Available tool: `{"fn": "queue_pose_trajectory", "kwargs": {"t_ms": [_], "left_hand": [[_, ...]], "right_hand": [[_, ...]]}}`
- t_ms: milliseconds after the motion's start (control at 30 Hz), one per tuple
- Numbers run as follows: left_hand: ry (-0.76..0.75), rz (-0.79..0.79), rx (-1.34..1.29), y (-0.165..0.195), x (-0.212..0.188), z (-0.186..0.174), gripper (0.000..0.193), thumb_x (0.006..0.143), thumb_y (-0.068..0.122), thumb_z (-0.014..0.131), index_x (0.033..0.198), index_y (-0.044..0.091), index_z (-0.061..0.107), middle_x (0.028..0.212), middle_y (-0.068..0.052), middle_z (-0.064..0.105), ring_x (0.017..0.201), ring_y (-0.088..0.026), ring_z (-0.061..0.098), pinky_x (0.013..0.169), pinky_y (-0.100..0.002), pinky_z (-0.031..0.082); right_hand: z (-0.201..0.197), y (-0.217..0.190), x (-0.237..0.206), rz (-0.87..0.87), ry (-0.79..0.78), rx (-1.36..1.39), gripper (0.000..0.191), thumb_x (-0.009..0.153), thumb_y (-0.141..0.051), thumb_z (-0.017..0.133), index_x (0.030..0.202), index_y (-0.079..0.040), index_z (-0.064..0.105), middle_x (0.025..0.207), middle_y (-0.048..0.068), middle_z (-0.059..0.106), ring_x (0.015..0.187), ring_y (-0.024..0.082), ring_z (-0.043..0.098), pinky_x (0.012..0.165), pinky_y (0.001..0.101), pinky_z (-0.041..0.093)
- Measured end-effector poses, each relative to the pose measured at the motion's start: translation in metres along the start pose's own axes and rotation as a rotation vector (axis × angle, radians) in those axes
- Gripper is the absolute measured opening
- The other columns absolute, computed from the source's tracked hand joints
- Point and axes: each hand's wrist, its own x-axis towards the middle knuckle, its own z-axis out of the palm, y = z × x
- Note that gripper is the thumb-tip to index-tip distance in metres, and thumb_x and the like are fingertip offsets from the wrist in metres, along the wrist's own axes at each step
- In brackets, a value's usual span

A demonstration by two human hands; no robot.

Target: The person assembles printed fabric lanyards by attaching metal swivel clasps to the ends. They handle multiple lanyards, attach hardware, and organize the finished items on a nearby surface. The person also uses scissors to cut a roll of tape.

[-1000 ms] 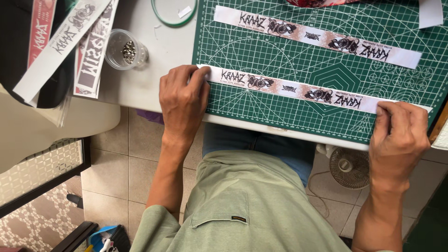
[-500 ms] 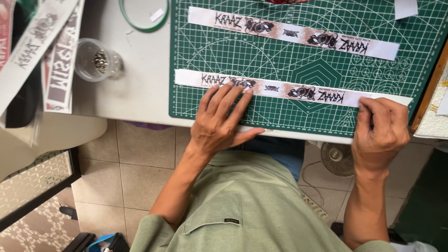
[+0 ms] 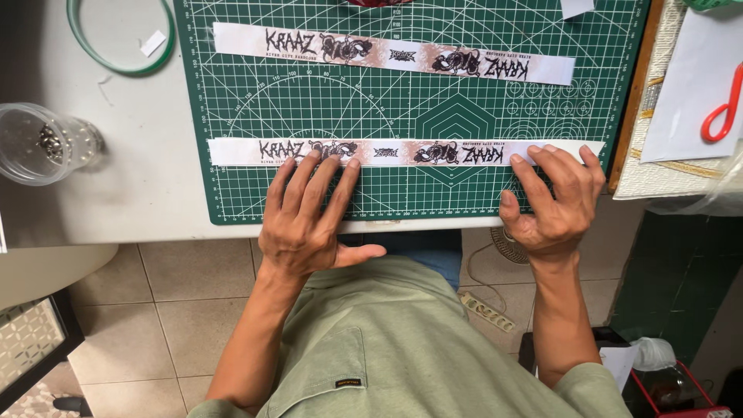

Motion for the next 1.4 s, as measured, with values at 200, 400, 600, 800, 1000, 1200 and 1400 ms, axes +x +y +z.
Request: {"fn": "queue_pose_trajectory", "kwargs": {"t_ms": [200, 400, 600, 800, 1000, 1200, 1400], "left_hand": [[0.004, -0.012, 0.001, -0.0002, -0.0034, 0.004, 0.102, 0.089, 0.092, 0.03, 0.139, 0.013, 0.07, 0.131, -0.013, 0.066, 0.126, -0.031, 0.06, 0.118, -0.051, 0.04], [-0.003, -0.021, 0.013, -0.0003, -0.004, 0.0041, 0.1, 0.091, 0.09, 0.03, 0.141, 0.013, 0.069, 0.13, -0.012, 0.067, 0.126, -0.031, 0.061, 0.119, -0.051, 0.04], [0.003, -0.02, 0.017, -0.0005, -0.0043, 0.0049, 0.101, 0.091, 0.091, 0.029, 0.141, 0.013, 0.068, 0.13, -0.011, 0.067, 0.126, -0.031, 0.061, 0.119, -0.05, 0.039], [-0.002, -0.026, 0.023, -0.0003, -0.0054, 0.0064, 0.101, 0.09, 0.091, 0.029, 0.141, 0.014, 0.069, 0.131, -0.011, 0.067, 0.127, -0.03, 0.061, 0.12, -0.05, 0.038], [-0.01, -0.034, 0.012, -0.0004, -0.0065, 0.0067, 0.101, 0.09, 0.092, 0.029, 0.141, 0.014, 0.069, 0.131, -0.011, 0.067, 0.127, -0.031, 0.06, 0.121, -0.05, 0.038], [-0.002, -0.037, 0.017, 0.0002, -0.007, 0.0077, 0.101, 0.089, 0.092, 0.03, 0.14, 0.015, 0.069, 0.131, -0.011, 0.067, 0.128, -0.03, 0.061, 0.121, -0.05, 0.038], [-0.003, -0.035, 0.011, 0.0006, -0.006, 0.0068, 0.101, 0.09, 0.091, 0.029, 0.14, 0.013, 0.07, 0.13, -0.012, 0.067, 0.127, -0.031, 0.061, 0.121, -0.05, 0.038]], "right_hand": [[0.0005, -0.0021, 0.0024, 0.023, -0.031, 0.02, 0.03, 0.107, -0.032, 0.065, 0.117, -0.008, 0.08, 0.119, 0.007, 0.072, 0.116, 0.026, 0.07, 0.123, 0.0517, 0.039], [-0.001, -0.0025, 0.0071, -0.017, -0.023, 0.065, 0.028, 0.107, -0.026, 0.067, 0.117, -0.004, 0.08, 0.12, 0.01, 0.072, 0.117, 0.029, 0.069, 0.111, 0.0477, 0.052], [-0.002, -0.0046, 0.0104, -0.024, -0.018, 0.063, 0.025, 0.107, -0.022, 0.067, 0.115, -0.003, 0.08, 0.12, 0.01, 0.071, 0.117, 0.029, 0.069, 0.108, 0.047, 0.055], [-0.0005, -0.0039, 0.0095, -0.023, -0.007, 0.071, 0.025, 0.108, -0.021, 0.066, 0.116, -0.003, 0.08, 0.12, 0.01, 0.072, 0.118, 0.029, 0.069, 0.109, 0.0469, 0.056], [0.0003, -0.0025, 0.0079, -0.021, -0.006, 0.069, 0.024, 0.108, -0.021, 0.066, 0.116, -0.003, 0.08, 0.12, 0.01, 0.072, 0.118, 0.029, 0.069, 0.11, 0.047, 0.056], [0.0017, -0.0025, 0.0078, -0.014, -0.003, 0.069, 0.025, 0.108, -0.022, 0.065, 0.115, -0.004, 0.08, 0.118, 0.009, 0.072, 0.117, 0.028, 0.069, 0.11, 0.0466, 0.057], [0.0008, -0.0026, 0.0073, -0.017, -0.008, 0.067, 0.024, 0.109, -0.02, 0.065, 0.117, -0.003, 0.08, 0.12, 0.01, 0.072, 0.119, 0.029, 0.069, 0.111, 0.0464, 0.057]]}}
